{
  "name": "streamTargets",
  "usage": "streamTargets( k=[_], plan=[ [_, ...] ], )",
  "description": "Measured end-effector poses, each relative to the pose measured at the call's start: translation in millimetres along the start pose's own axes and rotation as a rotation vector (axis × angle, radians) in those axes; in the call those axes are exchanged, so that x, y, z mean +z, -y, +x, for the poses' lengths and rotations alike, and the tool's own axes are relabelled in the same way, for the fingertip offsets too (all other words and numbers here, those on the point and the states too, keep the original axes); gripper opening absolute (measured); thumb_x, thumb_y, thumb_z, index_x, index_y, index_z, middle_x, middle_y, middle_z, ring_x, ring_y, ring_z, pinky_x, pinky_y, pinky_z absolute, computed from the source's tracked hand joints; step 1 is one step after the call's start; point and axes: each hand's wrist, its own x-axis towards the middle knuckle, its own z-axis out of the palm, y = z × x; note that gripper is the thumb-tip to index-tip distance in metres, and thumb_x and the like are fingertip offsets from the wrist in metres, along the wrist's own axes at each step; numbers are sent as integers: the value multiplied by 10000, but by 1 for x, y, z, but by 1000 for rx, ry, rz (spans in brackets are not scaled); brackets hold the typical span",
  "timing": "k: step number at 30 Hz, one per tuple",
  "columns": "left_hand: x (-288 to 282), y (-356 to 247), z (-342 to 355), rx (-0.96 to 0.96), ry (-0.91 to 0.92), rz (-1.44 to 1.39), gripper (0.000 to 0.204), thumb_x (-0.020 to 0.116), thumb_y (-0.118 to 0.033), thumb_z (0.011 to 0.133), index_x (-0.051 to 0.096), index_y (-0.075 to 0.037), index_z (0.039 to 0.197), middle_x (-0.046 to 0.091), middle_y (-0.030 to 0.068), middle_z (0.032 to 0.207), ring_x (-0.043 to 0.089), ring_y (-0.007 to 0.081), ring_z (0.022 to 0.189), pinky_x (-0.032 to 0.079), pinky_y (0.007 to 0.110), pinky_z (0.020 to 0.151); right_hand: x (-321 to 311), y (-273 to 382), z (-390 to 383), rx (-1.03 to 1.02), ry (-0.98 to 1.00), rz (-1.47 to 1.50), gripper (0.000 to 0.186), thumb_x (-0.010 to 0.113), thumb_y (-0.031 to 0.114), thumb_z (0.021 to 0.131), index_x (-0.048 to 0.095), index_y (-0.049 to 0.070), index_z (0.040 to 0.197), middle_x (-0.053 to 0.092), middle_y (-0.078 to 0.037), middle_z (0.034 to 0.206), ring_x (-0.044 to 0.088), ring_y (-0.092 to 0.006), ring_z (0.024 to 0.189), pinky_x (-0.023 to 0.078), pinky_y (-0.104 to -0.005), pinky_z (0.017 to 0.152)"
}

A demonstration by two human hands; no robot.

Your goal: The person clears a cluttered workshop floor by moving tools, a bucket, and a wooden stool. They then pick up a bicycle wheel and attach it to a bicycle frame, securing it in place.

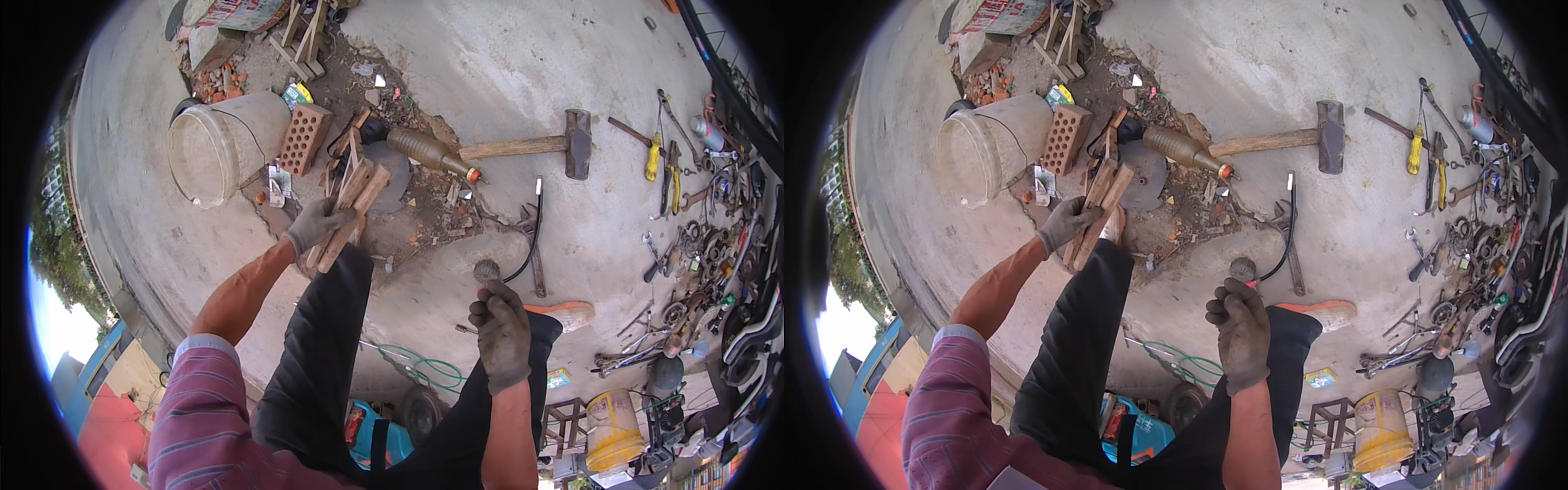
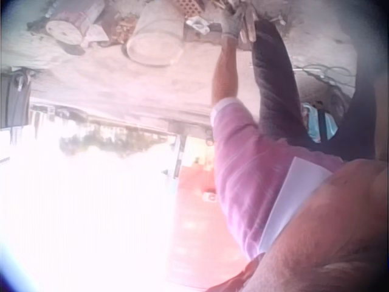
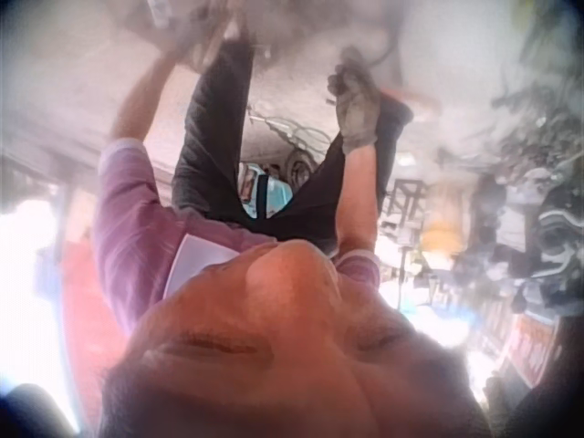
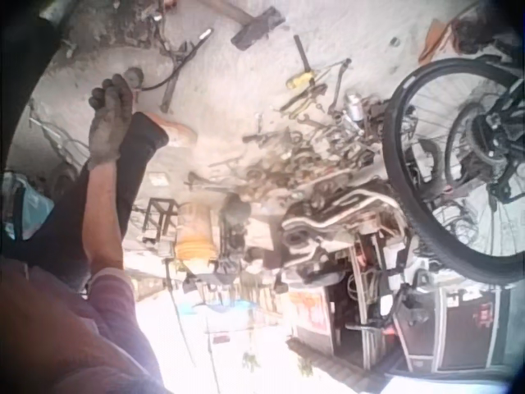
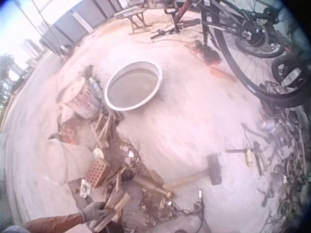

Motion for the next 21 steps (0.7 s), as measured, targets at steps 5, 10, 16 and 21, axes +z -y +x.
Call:
streamTargets(
  k=[5, 10, 16, 21],
  plan=[
    [-136, 12, -82, -132, -53, 65, 525, 800, -420, 922, 672, 19, 1178, 677, 22, 928, 587, 109, 821, 530, 320, 751, 10, -14, 8, 21, -5, -27, 272, 583, 67, 1014, 616, 33, 1281, 685, -80, 1102, 679, -200, 912, 543, -345, 811],
    [-165, 51, -162, -344, -123, 187, 503, 822, -436, 899, 690, 17, 1072, 662, 13, 840, 583, 122, 752, 526, 329, 698, 10, -28, 18, 32, -8, -33, 280, 580, 68, 1013, 614, 31, 1289, 684, -80, 1101, 682, -200, 910, 543, -338, 807],
    [-124, 118, -190, -460, -198, 430, 480, 898, -423, 794, 717, -5, 946, 710, 91, 775, 637, 192, 671, 538, 374, 672, 10, -38, 21, 43, -27, -51, 281, 584, 71, 1009, 623, 29, 1285, 692, -84, 1097, 687, -203, 905, 550, -343, 800],
    [-96, 166, -199, -545, -268, 593, 505, 816, -489, 826, 740, 1, 924, 739, 198, 817, 732, 378, 775, 551, 454, 693, 7, -37, 19, 49, -45, -84, 287, 593, 75, 999, 629, 32, 1281, 695, -85, 1095, 689, -202, 904, 551, -344, 801]
  ],
)
